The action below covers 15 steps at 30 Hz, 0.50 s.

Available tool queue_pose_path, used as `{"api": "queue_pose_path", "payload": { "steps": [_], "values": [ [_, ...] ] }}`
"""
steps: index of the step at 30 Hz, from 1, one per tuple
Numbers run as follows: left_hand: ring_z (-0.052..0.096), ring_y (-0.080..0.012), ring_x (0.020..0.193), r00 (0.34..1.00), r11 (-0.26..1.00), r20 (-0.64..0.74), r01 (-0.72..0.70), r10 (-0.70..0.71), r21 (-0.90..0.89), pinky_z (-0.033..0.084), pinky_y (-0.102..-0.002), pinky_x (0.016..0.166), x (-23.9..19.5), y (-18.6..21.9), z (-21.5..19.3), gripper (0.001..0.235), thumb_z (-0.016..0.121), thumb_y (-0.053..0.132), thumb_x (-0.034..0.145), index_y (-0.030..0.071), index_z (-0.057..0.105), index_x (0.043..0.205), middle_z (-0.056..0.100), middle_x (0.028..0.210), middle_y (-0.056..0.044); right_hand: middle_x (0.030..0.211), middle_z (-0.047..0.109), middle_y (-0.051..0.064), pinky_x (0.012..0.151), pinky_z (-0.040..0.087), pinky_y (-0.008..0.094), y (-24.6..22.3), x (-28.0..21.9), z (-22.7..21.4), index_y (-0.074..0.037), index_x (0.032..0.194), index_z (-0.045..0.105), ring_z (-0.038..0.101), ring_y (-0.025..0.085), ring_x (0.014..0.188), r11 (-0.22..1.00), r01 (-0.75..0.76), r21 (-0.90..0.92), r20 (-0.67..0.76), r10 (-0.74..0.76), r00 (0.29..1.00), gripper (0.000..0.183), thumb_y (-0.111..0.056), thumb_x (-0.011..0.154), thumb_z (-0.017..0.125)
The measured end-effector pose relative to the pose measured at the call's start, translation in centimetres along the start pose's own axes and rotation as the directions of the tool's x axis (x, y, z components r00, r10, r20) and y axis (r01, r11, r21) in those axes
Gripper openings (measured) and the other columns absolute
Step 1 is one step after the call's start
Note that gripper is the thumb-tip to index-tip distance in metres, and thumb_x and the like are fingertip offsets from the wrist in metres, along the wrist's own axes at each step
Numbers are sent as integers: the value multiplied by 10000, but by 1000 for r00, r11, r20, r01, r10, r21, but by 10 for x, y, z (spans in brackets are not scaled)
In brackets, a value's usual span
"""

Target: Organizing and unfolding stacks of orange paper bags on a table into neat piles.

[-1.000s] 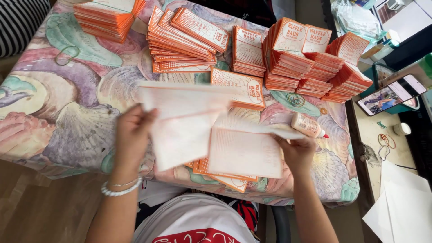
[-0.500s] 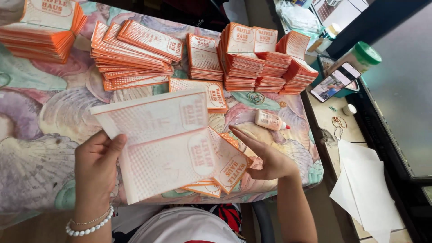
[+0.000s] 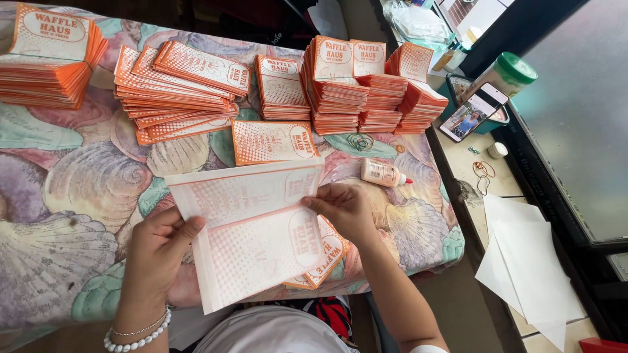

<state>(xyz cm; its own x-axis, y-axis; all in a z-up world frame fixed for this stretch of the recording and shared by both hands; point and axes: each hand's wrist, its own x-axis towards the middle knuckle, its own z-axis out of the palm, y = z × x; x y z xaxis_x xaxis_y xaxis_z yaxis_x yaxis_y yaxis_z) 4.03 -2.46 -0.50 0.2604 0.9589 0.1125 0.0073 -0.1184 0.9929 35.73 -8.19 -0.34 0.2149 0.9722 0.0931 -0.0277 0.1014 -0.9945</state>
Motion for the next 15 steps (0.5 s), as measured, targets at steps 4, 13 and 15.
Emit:
{"api": "queue_pose_path", "payload": {
  "steps": [4,13,15],
  "values": [
    [210,-53,596,1000,999,15,17,-18,31,128,-241,532,-3,7,-3,492,706,242,936,133,368,596,228,632,98,808,777,40,630,555,218,-6,-11,-11,2,916,801,670,74,732,975,4,-222,19,0,1000,141,-133,877,805],
    [394,-96,658,897,1000,-442,-23,30,21,306,-277,605,6,-25,-86,353,729,193,1151,82,510,897,473,731,-15,997,785,151,857,646,336,-4,-34,-48,-37,881,772,776,251,975,867,340,-365,11,-361,932,192,126,868,672],
    [483,-263,1581,923,965,-336,-237,187,-115,450,-438,1334,15,-13,-102,559,533,418,1097,128,428,1563,478,1624,-50,1042,790,171,864,673,342,11,-36,-55,-21,968,796,781,290,1004,774,389,-499,131,-376,917,181,95,873,696]
  ]
}}
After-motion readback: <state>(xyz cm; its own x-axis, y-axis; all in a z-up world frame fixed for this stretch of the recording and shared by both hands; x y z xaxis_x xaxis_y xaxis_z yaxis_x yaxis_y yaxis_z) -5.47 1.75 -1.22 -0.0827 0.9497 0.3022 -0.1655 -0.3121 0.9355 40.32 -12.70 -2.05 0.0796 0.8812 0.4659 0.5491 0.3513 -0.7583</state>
